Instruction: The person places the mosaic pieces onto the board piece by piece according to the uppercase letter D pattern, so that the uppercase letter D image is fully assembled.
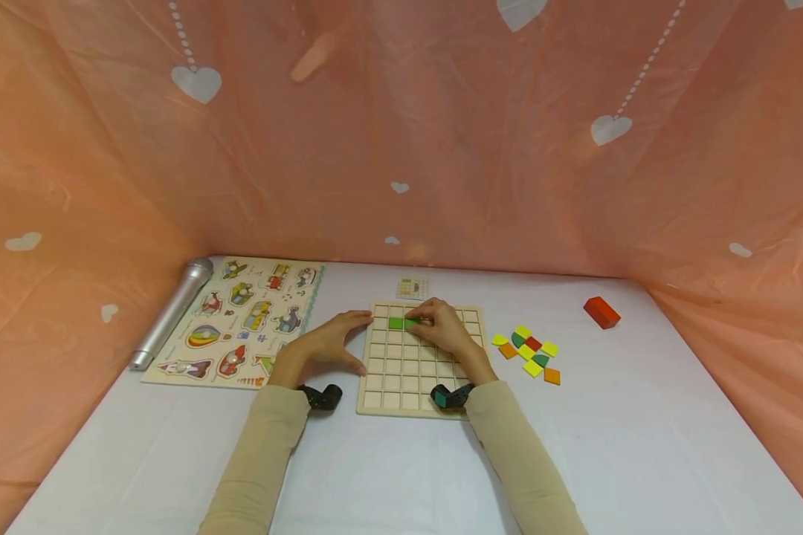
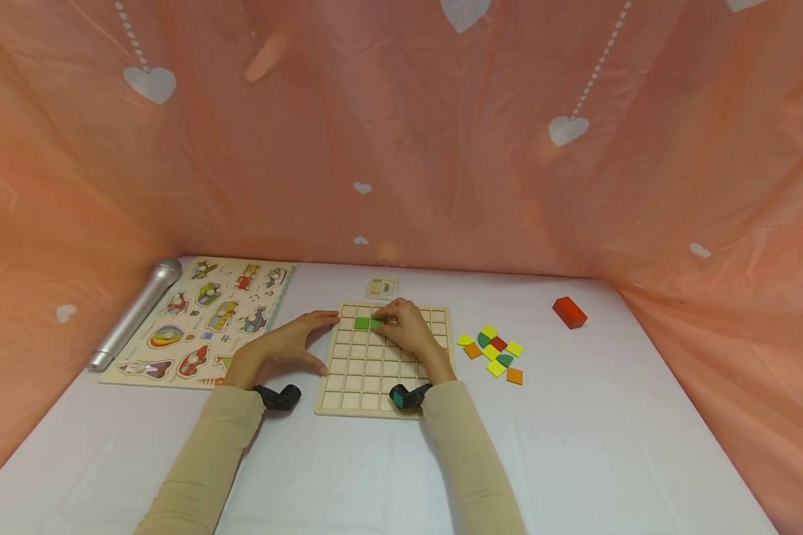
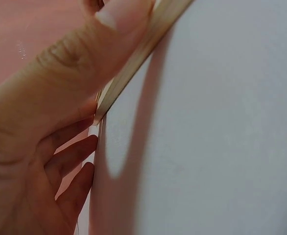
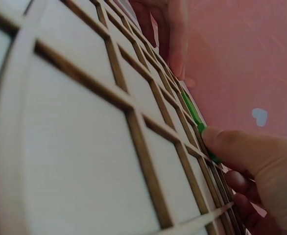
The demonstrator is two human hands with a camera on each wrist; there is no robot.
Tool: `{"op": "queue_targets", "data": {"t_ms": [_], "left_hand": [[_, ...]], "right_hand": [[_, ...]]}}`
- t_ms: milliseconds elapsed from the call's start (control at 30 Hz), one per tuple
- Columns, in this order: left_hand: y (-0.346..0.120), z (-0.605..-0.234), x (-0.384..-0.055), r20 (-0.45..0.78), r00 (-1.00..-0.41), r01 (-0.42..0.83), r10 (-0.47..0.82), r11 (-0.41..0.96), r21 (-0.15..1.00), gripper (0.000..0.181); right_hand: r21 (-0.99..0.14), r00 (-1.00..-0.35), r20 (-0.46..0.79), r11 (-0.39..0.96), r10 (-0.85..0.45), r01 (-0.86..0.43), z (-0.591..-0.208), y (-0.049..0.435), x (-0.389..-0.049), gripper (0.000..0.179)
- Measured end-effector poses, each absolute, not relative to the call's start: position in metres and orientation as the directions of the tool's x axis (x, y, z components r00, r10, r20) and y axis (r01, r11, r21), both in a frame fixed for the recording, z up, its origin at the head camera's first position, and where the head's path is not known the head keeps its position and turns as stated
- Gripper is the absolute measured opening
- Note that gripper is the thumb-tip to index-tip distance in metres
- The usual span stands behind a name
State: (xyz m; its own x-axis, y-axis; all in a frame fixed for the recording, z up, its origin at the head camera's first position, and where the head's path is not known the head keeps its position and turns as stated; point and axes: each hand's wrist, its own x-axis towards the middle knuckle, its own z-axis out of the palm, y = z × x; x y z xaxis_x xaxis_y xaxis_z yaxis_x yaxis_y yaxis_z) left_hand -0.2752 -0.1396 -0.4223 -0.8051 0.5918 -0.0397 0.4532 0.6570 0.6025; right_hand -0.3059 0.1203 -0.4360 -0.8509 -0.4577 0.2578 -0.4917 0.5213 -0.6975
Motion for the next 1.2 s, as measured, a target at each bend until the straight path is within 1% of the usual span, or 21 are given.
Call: {"op": "queue_targets", "data": {"t_ms": [133, 333, 467, 567, 667, 800, 1000, 1100, 1200], "left_hand": [[-0.14, -0.424, -0.276, -0.05, -0.807, 0.443, 0.588, 0.661, 0.606, 0.101], [-0.14, -0.424, -0.275, -0.03, -0.8, 0.46, 0.599, 0.645, 0.61, 0.1], [-0.139, -0.424, -0.275, -0.03, -0.8, 0.457, 0.599, 0.64, 0.618, 0.1], [-0.139, -0.425, -0.275, -0.037, -0.801, 0.457, 0.598, 0.65, 0.607, 0.1], [-0.14, -0.425, -0.275, -0.032, -0.8, 0.464, 0.599, 0.652, 0.599, 0.1], [-0.139, -0.424, -0.276, -0.024, -0.801, 0.467, 0.599, 0.648, 0.601, 0.099], [-0.139, -0.423, -0.275, -0.033, -0.804, 0.457, 0.593, 0.653, 0.604, 0.101], [-0.139, -0.425, -0.275, -0.029, -0.803, 0.462, 0.595, 0.653, 0.6, 0.102], [-0.14, -0.425, -0.275, -0.028, -0.805, 0.46, 0.593, 0.653, 0.602, 0.102]], "right_hand": [[-0.687, -0.856, 0.258, 0.538, -0.449, -0.489, -0.437, 0.118, -0.305, 0.023], [-0.677, -0.864, 0.251, 0.559, -0.437, -0.479, -0.439, 0.118, -0.306, 0.022], [-0.7, -0.869, 0.223, 0.548, -0.443, -0.458, -0.438, 0.12, -0.305, 0.025], [-0.731, -0.868, 0.217, 0.515, -0.446, -0.448, -0.435, 0.123, -0.304, 0.029], [-0.731, -0.86, 0.257, 0.493, -0.44, -0.471, -0.431, 0.131, -0.304, 0.031], [-0.713, -0.855, 0.322, 0.491, -0.406, -0.501, -0.423, 0.152, -0.303, 0.027], [-0.744, -0.868, 0.362, 0.455, -0.341, -0.489, -0.411, 0.198, -0.294, 0.026], [-0.726, -0.874, 0.375, 0.489, -0.309, -0.484, -0.408, 0.223, -0.289, 0.026], [-0.708, -0.898, 0.351, 0.553, -0.266, -0.44, -0.407, 0.246, -0.283, 0.026]]}}
